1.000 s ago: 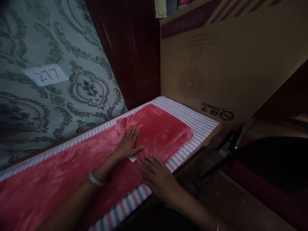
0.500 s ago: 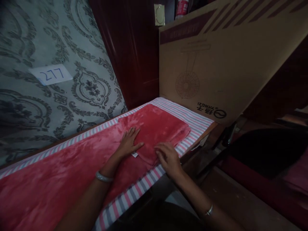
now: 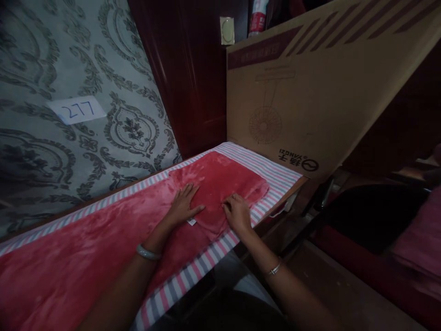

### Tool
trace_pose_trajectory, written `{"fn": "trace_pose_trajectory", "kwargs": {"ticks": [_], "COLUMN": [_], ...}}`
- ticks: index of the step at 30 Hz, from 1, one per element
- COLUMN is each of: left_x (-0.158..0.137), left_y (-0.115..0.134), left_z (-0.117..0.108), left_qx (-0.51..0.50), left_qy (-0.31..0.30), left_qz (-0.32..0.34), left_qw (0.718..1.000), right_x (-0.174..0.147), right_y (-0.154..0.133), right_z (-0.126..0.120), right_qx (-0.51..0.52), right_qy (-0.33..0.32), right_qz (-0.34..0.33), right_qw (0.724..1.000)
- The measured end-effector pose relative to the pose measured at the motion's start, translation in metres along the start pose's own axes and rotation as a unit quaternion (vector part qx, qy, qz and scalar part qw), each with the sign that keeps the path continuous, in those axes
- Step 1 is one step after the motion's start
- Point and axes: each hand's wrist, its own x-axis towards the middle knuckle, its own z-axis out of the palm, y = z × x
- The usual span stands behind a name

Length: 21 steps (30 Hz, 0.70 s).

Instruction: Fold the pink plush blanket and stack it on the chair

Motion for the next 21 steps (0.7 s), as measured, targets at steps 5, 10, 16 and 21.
{"fn": "trace_pose_trajectory", "kwargs": {"ticks": [5, 10, 16, 21], "left_x": [0.001, 0.002, 0.0, -0.001], "left_y": [-0.001, -0.002, -0.003, -0.003], "left_z": [0.0, 0.001, 0.001, 0.0], "left_qx": [-0.009, -0.018, -0.029, -0.026], "left_qy": [0.002, -0.002, 0.002, 0.0], "left_qz": [0.003, 0.0, 0.004, 0.001], "left_qw": [1.0, 1.0, 1.0, 1.0], "right_x": [-0.022, -0.044, 0.019, 0.051], "right_y": [-0.017, -0.03, -0.031, -0.024], "right_z": [-0.045, -0.101, -0.054, 0.003], "right_qx": [0.091, 0.19, 0.105, 0.007], "right_qy": [-0.017, -0.367, -0.131, -0.139], "right_qz": [-0.014, -0.03, -0.062, -0.03], "right_qw": [0.996, 0.91, 0.984, 0.99]}}
